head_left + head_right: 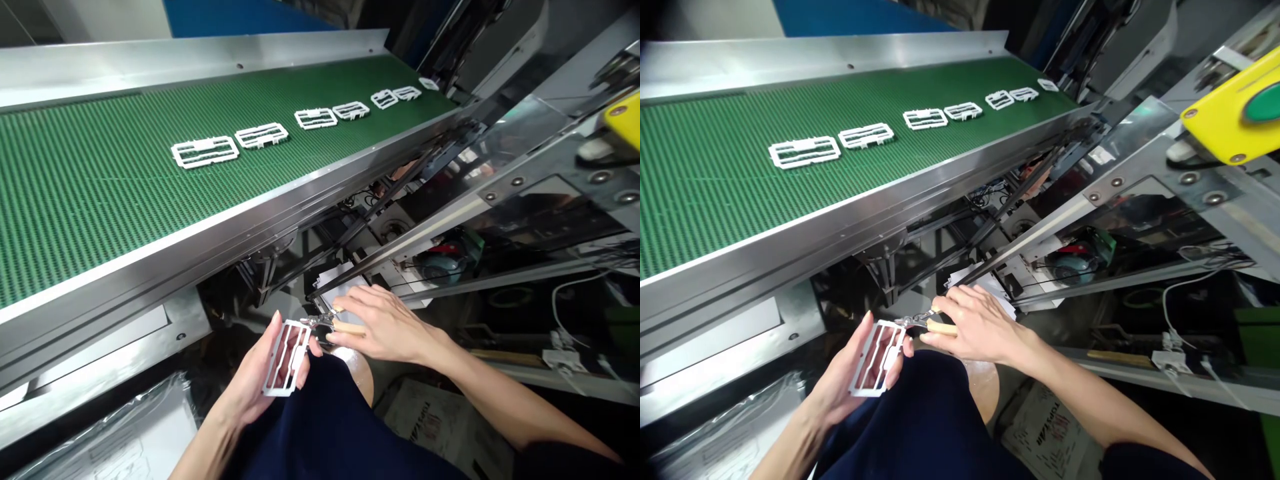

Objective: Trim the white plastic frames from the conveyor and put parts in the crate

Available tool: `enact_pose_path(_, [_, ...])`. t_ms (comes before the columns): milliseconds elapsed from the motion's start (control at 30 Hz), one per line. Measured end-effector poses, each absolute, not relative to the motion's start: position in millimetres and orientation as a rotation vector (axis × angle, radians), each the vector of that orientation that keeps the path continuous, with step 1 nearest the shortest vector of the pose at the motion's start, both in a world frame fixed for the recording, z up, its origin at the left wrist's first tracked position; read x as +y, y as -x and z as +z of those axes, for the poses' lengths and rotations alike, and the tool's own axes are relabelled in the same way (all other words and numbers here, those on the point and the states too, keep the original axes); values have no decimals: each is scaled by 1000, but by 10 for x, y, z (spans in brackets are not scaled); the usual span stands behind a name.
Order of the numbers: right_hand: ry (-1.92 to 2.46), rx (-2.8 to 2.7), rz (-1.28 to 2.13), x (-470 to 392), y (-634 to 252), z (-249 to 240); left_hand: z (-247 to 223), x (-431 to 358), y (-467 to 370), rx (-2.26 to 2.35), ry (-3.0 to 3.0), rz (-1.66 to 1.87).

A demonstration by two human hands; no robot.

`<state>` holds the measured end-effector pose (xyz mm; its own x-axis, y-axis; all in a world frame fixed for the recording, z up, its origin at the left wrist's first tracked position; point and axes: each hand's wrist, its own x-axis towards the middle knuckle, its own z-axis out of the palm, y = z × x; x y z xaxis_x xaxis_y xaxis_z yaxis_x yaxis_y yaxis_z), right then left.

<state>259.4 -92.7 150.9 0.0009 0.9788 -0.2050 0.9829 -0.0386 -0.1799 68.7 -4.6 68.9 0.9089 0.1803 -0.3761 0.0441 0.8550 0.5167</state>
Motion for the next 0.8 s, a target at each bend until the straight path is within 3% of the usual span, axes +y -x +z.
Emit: enact_pose_path(800, [-2187, 2213, -426, -911, -2589, 1494, 673, 23, -677, 423, -510, 76])
